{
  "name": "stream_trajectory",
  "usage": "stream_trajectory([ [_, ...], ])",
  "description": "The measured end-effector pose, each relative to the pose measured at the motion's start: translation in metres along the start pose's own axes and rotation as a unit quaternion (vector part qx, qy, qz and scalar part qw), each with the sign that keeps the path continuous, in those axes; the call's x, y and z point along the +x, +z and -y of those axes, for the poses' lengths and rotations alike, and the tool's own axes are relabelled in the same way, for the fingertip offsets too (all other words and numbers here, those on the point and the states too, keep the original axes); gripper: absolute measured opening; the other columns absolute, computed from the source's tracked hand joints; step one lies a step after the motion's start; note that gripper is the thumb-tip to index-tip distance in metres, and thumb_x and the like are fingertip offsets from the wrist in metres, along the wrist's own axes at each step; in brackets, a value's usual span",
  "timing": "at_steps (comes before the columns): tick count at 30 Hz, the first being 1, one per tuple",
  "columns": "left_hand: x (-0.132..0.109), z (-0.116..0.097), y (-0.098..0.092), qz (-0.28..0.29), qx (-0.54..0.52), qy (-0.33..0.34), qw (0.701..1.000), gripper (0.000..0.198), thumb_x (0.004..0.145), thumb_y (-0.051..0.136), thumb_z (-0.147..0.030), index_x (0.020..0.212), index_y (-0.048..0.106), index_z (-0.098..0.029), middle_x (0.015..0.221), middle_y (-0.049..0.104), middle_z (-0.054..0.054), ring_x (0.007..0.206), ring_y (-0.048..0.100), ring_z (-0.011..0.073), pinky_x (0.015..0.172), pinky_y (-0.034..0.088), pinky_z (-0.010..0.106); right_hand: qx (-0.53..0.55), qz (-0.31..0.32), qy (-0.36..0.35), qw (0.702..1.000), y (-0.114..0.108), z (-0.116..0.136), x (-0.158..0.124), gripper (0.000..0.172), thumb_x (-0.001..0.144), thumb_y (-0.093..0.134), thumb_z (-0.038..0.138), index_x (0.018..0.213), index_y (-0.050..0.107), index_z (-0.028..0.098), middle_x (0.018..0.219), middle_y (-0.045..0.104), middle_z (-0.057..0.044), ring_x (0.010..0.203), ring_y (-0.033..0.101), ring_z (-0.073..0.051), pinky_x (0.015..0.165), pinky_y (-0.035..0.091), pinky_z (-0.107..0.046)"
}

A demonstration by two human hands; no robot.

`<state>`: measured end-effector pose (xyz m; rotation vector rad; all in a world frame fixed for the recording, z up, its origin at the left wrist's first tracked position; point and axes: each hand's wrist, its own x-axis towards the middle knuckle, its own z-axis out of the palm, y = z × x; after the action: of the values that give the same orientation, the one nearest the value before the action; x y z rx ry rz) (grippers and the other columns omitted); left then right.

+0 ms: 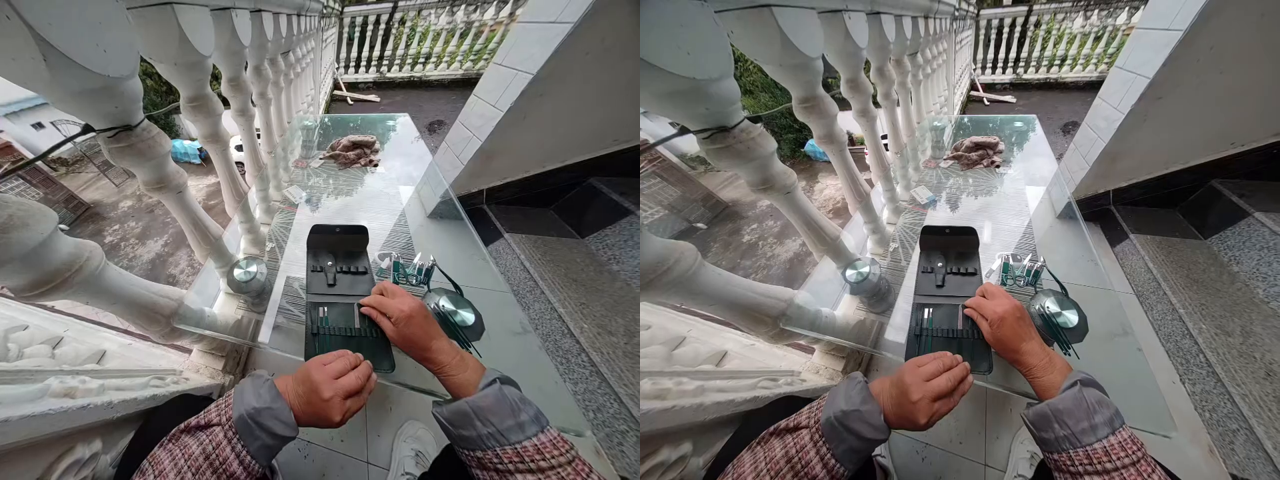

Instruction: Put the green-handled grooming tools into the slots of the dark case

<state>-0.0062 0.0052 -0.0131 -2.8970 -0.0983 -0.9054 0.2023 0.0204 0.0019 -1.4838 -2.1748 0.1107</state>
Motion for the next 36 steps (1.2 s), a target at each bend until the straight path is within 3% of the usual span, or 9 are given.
stream_trajectory([
  [10,0.001,0.002,0.002,-0.004,0.007,0.012,1.0,0.024,0.089,0.044,-0.014,0.1,0.064,-0.007,0.1,0.066,0.009,0.093,0.061,0.0177,0.09,0.051,0.03,-0.053,-0.02,-0.018,0.998,0.002,0.009,-0.007,0.022,0.089,0.045,0.022,0.083,0.065,0.017,0.081,0.057,-0.007,0.078,0.052,-0.017,0.071,0.043,-0.028],
  [15,-0.001,0.001,0.0,0.031,0.03,0.026,0.999,0.025,0.091,0.044,-0.016,0.107,0.061,-0.008,0.109,0.063,0.012,0.099,0.06,0.0183,0.094,0.049,0.032,-0.039,-0.025,0.02,0.999,-0.001,0.011,-0.008,0.024,0.089,0.045,0.025,0.106,0.061,0.017,0.089,0.061,-0.007,0.084,0.056,-0.018,0.074,0.045,-0.029],
  [19,-0.003,0.001,-0.001,0.07,0.052,0.034,0.996,0.03,0.093,0.04,-0.02,0.117,0.056,-0.009,0.123,0.056,0.013,0.106,0.056,0.0201,0.094,0.049,0.034,-0.011,-0.12,0.134,0.984,-0.032,-0.004,-0.012,0.024,0.087,0.047,0.028,0.104,0.061,0.018,0.093,0.064,-0.006,0.084,0.059,-0.017,0.075,0.045,-0.029],
  [22,-0.004,0.001,0.0,0.09,0.058,0.046,0.993,0.031,0.094,0.04,-0.02,0.119,0.054,-0.009,0.126,0.055,0.012,0.107,0.055,0.0205,0.094,0.049,0.034,-0.016,-0.175,0.286,0.942,-0.061,-0.023,-0.023,0.018,0.081,0.052,0.032,0.089,0.063,0.02,0.085,0.066,-0.004,0.076,0.06,-0.017,0.07,0.044,-0.028],
  [25,-0.005,0.001,0.001,0.102,0.064,0.053,0.991,0.032,0.094,0.042,-0.021,0.121,0.053,-0.008,0.126,0.054,0.013,0.108,0.055,0.0206,0.095,0.048,0.034,-0.067,-0.095,0.369,0.922,-0.076,-0.041,-0.04,0.013,0.075,0.054,0.033,0.077,0.062,0.023,0.074,0.064,0.0,0.065,0.056,-0.016,0.059,0.039,-0.027],
  [28,-0.005,0.0,0.002,0.104,0.075,0.049,0.991,0.033,0.094,0.042,-0.023,0.123,0.052,-0.009,0.127,0.053,0.012,0.109,0.054,0.0207,0.095,0.047,0.034,-0.116,0.029,0.37,0.921,-0.076,-0.049,-0.055,0.014,0.075,0.051,0.031,0.071,0.061,0.024,0.075,0.064,0.0,0.061,0.053,-0.016,0.053,0.032,-0.027],
  [30,-0.004,0.0,0.002,0.095,0.075,0.048,0.992,0.032,0.094,0.042,-0.022,0.122,0.053,-0.009,0.126,0.055,0.012,0.108,0.055,0.0206,0.094,0.048,0.034,-0.121,0.079,0.356,0.923,-0.072,-0.048,-0.062,0.015,0.076,0.049,0.031,0.07,0.061,0.024,0.077,0.064,0.0,0.062,0.052,-0.015,0.053,0.031,-0.026],
  [36,-0.001,0.001,0.002,0.075,0.066,0.045,0.994,0.03,0.094,0.04,-0.019,0.118,0.056,-0.009,0.122,0.057,0.011,0.104,0.056,0.0199,0.091,0.05,0.033,-0.144,0.115,0.328,0.926,-0.063,-0.039,-0.066,0.017,0.079,0.05,0.034,0.071,0.06,0.022,0.077,0.061,-0.001,0.067,0.054,-0.016,0.054,0.032,-0.025],
])
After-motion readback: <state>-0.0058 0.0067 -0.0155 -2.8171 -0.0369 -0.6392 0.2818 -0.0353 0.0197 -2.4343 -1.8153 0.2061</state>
